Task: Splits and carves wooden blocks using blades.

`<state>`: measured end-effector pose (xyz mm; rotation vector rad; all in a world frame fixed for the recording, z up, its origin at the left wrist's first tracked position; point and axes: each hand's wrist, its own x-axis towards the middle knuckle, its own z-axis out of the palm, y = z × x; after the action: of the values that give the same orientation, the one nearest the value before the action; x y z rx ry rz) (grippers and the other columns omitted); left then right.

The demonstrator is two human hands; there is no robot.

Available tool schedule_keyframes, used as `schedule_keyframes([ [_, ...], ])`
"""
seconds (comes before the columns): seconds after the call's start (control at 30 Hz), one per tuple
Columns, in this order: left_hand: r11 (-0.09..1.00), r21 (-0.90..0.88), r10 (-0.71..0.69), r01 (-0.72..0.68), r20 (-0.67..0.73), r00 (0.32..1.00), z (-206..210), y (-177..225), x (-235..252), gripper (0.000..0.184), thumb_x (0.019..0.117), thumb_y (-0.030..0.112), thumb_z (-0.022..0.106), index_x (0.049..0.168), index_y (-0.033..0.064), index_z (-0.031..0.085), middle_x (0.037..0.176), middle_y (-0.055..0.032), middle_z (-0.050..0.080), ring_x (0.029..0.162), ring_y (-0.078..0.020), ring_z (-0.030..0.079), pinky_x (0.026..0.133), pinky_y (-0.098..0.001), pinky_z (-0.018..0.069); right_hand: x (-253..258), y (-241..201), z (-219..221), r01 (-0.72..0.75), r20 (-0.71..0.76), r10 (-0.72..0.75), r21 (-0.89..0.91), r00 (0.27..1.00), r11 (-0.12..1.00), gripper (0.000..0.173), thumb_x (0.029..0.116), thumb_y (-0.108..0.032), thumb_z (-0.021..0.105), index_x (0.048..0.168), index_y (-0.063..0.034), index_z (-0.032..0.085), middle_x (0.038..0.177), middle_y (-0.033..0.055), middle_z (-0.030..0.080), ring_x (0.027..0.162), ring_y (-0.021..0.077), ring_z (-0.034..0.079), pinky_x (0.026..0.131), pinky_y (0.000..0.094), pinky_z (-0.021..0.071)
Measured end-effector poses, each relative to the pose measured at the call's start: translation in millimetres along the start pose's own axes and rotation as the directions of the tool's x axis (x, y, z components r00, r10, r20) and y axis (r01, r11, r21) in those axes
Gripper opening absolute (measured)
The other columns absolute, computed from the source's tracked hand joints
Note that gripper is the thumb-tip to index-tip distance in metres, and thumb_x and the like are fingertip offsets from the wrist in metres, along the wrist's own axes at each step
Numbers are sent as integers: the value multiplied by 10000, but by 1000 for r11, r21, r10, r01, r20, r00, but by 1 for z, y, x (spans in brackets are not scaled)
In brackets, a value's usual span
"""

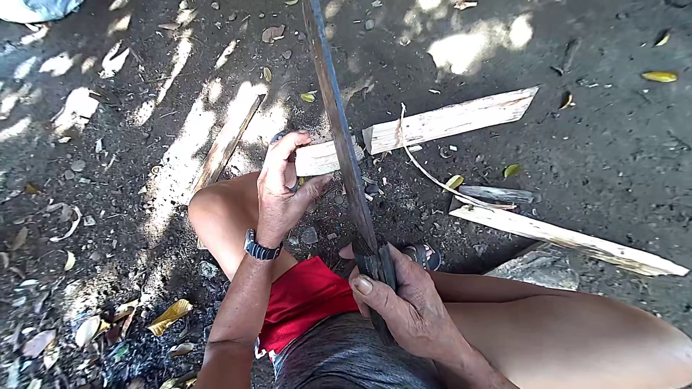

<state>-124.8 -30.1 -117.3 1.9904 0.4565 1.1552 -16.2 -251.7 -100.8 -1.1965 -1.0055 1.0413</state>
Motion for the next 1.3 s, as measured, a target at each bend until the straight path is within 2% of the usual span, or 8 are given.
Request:
schedule_keyframes([
  [0.17,999,-22,-42,42,7,999,4,4,5,609,873,108,784,1408,20,510,1357,-132,579,1183,-206,611,989,-355,549,6,-13,3,7,-12,-6,138,1000,990,425,1057,-380,566,1257,-6,586,721,-8,609,561,86,595,490,246,549],
  [0.47,999,14,-41,40,37,998,4,1,7,642,867,123,797,1424,23,493,1322,-110,622,1154,-191,637,953,-341,566,13,14,9,113,-52,-105,190,993,975,410,1057,-358,565,1249,4,585,731,-9,615,573,89,603,515,265,565],
  [0.57,999,21,-35,34,30,999,4,1,13,645,862,89,799,1426,17,492,1320,-108,632,1159,-188,648,968,-335,570,18,17,-1,121,-18,-120,126,993,985,416,1055,-372,564,1244,-4,595,728,-18,618,577,73,598,522,254,557],
  [0.63,1000,-24,10,-11,-13,1000,8,-7,20,629,850,82,817,1380,-54,506,1284,-172,639,1144,-238,652,971,-390,573,22,19,-10,134,11,-135,50,991,990,428,1053,-390,566,1246,-9,594,733,-23,626,582,66,605,522,250,561],
  [0.77,998,-63,20,-22,-31,999,9,-13,27,607,855,100,815,1362,-72,528,1279,-194,635,1150,-260,646,982,-426,566,23,-1,-16,60,17,-59,-37,998,997,436,1045,-413,577,1247,-28,607,715,-26,622,556,88,607,489,273,568],
  [1.0,999,-32,33,-34,-27,999,12,-12,31,559,872,84,802,1350,-66,554,1277,-189,628,1147,-256,645,982,-410,576,25,-33,-2,-19,-37,21,59,999,998,377,1056,-365,568,1230,-31,602,707,-1,611,549,124,608,484,288,578],
  [1.17,997,-59,48,-51,-45,998,12,-16,34,556,871,86,805,1339,-80,555,1259,-195,629,1118,-253,652,959,-407,583,29,-25,1,15,-50,-9,124,999,992,385,1062,-348,560,1250,-14,591,716,13,620,546,120,605,482,277,568],
  [1.3,997,-41,67,-69,-29,997,9,-17,36,524,885,92,791,1328,-78,568,1266,-197,635,1130,-258,649,963,-414,574,31,-18,-2,19,-40,-16,68,999,998,388,1055,-368,571,1251,-34,596,700,-8,609,543,112,602,478,279,568],
])
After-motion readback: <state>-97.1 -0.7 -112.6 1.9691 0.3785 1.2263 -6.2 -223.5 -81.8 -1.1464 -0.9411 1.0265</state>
